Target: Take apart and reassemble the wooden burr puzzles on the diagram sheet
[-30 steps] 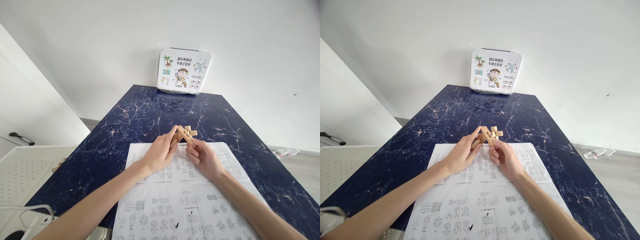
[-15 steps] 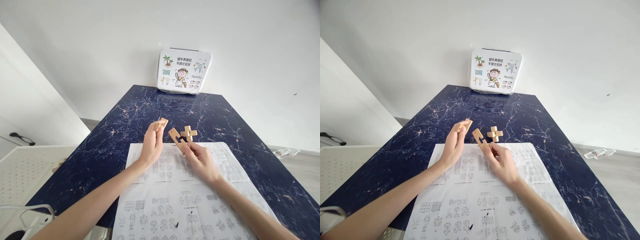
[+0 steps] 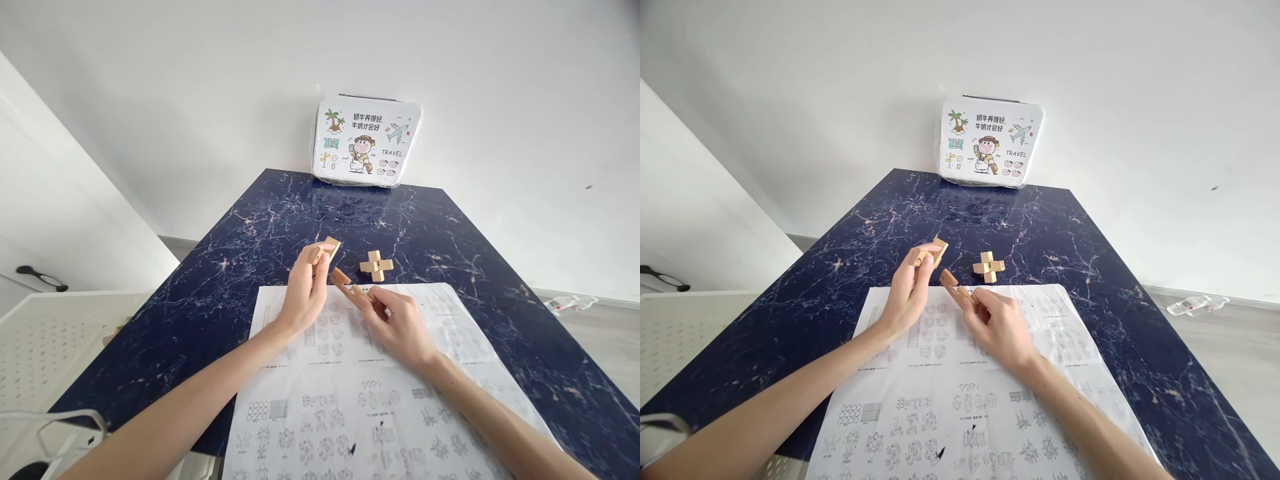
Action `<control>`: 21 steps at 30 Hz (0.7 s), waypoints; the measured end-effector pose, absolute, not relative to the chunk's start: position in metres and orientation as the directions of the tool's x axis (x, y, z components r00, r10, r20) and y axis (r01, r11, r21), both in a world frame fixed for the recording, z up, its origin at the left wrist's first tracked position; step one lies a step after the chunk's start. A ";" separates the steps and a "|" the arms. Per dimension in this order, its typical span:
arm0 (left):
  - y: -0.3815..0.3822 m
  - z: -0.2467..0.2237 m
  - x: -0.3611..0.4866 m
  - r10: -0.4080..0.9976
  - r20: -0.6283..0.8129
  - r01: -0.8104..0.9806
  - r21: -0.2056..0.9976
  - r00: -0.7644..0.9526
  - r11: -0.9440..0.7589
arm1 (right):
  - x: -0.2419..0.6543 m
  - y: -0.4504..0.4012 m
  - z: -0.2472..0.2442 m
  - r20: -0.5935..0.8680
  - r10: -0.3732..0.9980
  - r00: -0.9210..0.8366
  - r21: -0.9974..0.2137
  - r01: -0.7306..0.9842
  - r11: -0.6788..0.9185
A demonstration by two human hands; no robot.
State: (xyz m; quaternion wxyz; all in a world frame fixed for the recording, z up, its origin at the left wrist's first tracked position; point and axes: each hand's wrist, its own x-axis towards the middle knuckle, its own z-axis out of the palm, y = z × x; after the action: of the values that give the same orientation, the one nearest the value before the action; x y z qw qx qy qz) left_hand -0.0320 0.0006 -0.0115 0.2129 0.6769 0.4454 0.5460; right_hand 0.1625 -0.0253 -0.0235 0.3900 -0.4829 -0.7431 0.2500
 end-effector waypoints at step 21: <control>-0.004 0.001 -0.032 0.934 0.317 0.127 0.932 0.165 -0.339 | 0.166 -0.021 -0.028 0.345 0.928 -0.141 -0.844 0.385 0.373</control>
State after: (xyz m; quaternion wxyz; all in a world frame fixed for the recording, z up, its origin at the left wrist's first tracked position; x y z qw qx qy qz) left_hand -0.0318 -0.0040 0.0009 0.4035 0.6478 0.4096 0.4998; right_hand 0.1656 -0.0206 -0.0285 0.4532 -0.4733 -0.6935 0.2994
